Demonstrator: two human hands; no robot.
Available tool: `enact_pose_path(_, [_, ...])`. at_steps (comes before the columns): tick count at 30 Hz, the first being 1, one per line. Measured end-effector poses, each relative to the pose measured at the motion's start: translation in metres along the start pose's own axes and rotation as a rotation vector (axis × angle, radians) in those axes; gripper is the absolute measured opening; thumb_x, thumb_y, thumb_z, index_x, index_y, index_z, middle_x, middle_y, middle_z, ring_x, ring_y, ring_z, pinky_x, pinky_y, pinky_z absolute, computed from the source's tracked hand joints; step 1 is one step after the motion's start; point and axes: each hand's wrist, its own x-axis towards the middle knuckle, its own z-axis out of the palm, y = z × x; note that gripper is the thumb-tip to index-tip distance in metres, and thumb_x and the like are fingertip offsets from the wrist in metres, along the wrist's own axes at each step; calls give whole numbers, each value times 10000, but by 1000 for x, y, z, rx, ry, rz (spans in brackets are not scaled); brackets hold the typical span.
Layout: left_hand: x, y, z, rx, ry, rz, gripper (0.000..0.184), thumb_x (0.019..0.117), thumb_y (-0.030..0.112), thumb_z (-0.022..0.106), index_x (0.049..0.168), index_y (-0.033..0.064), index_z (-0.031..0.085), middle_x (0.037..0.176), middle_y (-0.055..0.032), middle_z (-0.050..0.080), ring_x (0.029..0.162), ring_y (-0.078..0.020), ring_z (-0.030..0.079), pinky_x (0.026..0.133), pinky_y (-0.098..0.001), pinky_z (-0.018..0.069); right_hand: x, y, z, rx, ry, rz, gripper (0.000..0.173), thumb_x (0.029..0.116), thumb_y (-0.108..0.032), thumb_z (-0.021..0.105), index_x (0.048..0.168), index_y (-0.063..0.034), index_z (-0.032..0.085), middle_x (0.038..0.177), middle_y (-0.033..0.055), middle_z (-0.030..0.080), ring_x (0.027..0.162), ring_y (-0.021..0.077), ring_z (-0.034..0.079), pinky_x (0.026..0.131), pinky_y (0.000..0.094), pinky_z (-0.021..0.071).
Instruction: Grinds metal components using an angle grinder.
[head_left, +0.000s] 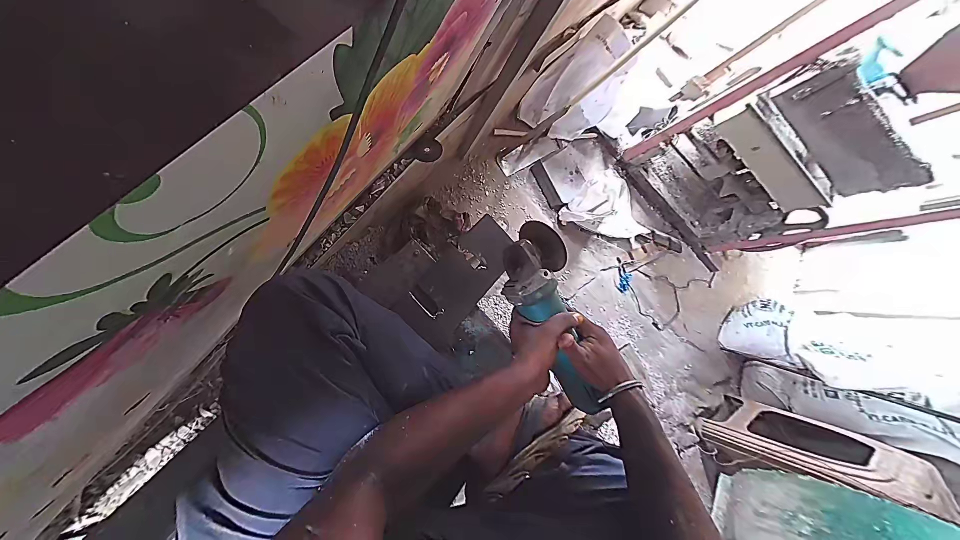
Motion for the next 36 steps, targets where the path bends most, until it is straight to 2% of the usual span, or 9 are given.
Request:
enact_pose_path(10, [9, -11, -10, -155, 82, 7, 550, 790, 122, 818, 1226, -45, 528, 1009, -175, 669, 871, -203, 677, 765, -343, 583, 16, -4, 2, -110, -182, 32, 1002, 776, -911, 425, 1355, -129, 663, 1070, 109, 759, 976, 236, 721, 844, 553, 555])
enact_pose_path(13, [15, -19, -15, -168, 150, 46, 513, 786, 141, 822, 1183, -50, 560, 966, -162, 672, 834, -194, 672, 737, -345, 578, 20, -10, 4, -181, -247, 32, 975, 780, -905, 434, 1395, -178, 643, 1055, 114, 765, 962, 273, 732, 822, 588, 555])
enact_pose_path(14, [16, -21, -17, -175, 162, 58, 506, 794, 144, 814, 1185, -57, 563, 973, -169, 677, 850, -206, 676, 762, -360, 581, 22, -12, 4, -208, -265, 37, 965, 783, -903, 435, 1416, -201, 631, 1045, 117, 767, 953, 290, 734, 811, 599, 553])
enact_pose_path(18, [17, -18, -19, -234, 175, 60, 359, 878, 91, 712, 1164, -60, 556, 988, -180, 658, 866, -213, 660, 776, -365, 575, 30, -24, 5, -287, -346, 56, 928, 798, -900, 440, 1460, -268, 592, 1031, 133, 765, 946, 343, 730, 803, 625, 547])
enact_pose_path(21, [18, -18, -19, -216, 186, 24, 319, 960, 119, 630, 1214, -59, 554, 1035, -187, 649, 901, -216, 647, 798, -365, 561, 36, -30, 4, -317, -416, 76, 914, 795, -916, 454, 1460, -302, 581, 1033, 126, 761, 962, 347, 725, 816, 622, 547])
enact_pose_path(24, [19, -13, -15, -226, 221, 40, 223, 1002, 95, 564, 1171, -50, 558, 978, -162, 627, 850, -195, 631, 760, -343, 548, 44, -31, 7, -331, -469, 86, 902, 792, -922, 469, 1457, -322, 575, 1036, 130, 755, 973, 357, 719, 829, 621, 542])
enact_pose_path(27, [24, -11, -18, -210, 187, 85, 133, 1037, 100, 473, 1055, 8, 567, 868, -92, 623, 775, -147, 640, 700, -302, 554, 52, -31, 11, -309, -488, 62, 866, 814, -898, 489, 1457, -324, 571, 1050, 141, 750, 981, 375, 714, 832, 635, 536])
enact_pose_path(31, [30, -5, -24, -188, 186, 61, 180, 1052, 153, 462, 1125, 23, 564, 914, -99, 615, 803, -164, 634, 707, -327, 549, 62, -30, 19, -279, -511, 44, 819, 849, -845, 530, 1452, -293, 576, 1119, 149, 739, 1053, 378, 699, 885, 636, 523])
enact_pose_path(36, [44, -11, -25, -191, 196, 81, 189, 1049, 151, 488, 1160, 12, 550, 947, -122, 617, 825, -188, 638, 721, -349, 558, 67, -23, 23, -242, -498, 67, 812, 858, -839, 529, 1447, -282, 579, 1135, 162, 733, 1069, 388, 695, 890, 651, 519])
